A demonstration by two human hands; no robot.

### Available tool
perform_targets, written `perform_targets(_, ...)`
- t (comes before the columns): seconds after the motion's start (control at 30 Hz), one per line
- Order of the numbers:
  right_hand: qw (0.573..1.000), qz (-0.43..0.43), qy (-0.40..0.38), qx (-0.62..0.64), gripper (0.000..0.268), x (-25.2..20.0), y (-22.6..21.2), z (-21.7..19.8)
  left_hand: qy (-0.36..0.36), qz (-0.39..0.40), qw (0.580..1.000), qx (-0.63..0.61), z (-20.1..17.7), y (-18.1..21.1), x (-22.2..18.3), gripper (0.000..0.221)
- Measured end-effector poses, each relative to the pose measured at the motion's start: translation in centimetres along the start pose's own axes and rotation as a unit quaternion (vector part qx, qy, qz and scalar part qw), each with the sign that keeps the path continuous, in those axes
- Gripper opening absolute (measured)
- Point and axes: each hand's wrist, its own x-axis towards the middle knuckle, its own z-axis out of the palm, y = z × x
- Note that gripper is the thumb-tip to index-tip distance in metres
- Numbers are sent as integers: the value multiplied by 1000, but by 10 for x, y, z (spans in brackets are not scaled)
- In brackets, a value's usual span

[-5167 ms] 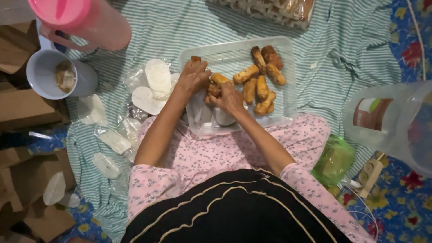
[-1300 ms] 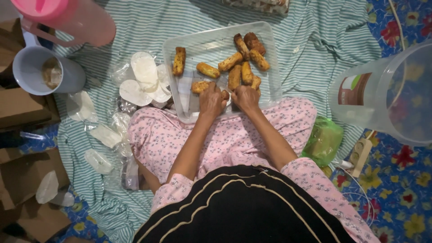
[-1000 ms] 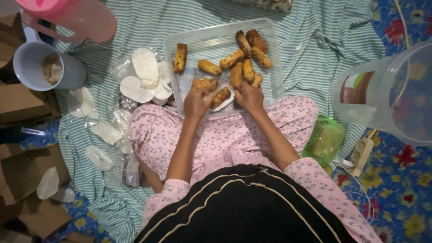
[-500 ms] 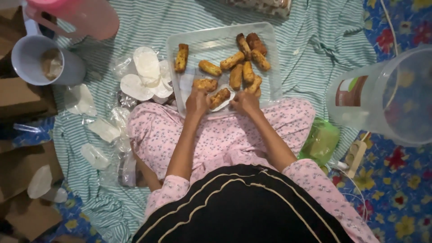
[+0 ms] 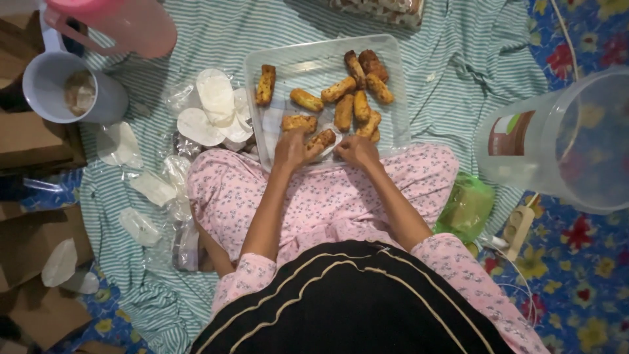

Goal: Wrapping individual fried snacks in plastic film for packaging.

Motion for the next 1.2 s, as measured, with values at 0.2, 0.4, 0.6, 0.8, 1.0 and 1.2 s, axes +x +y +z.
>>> perform_targets(0.2, 1000, 0, 8, 3, 27, -1, -1, 0, -151, -92, 971, 162, 4, 14, 15, 90)
perform_targets(0.4, 1000, -8, 15, 6, 25, -1, 4, 1, -143, -72, 958, 239, 28, 16, 18, 107)
perform_targets(0.6, 999, -13, 15, 29, 28, -5, -4, -2, -182, -93, 950, 235, -3, 50, 21, 79)
perform_targets(0.8, 999, -20, 28, 28, 27, -6, -2, -3, -197, -107, 957, 183, -7, 48, 22, 80)
perform_targets(1.0, 998, -23, 42, 39, 26, 4, 7, 8, -180, -82, 963, 181, 17, 19, 18, 62)
perform_targets(1.2, 988, -66, 86, 109, 25, -6, 7, 4, -161, -70, 973, 150, 25, 4, 16, 55)
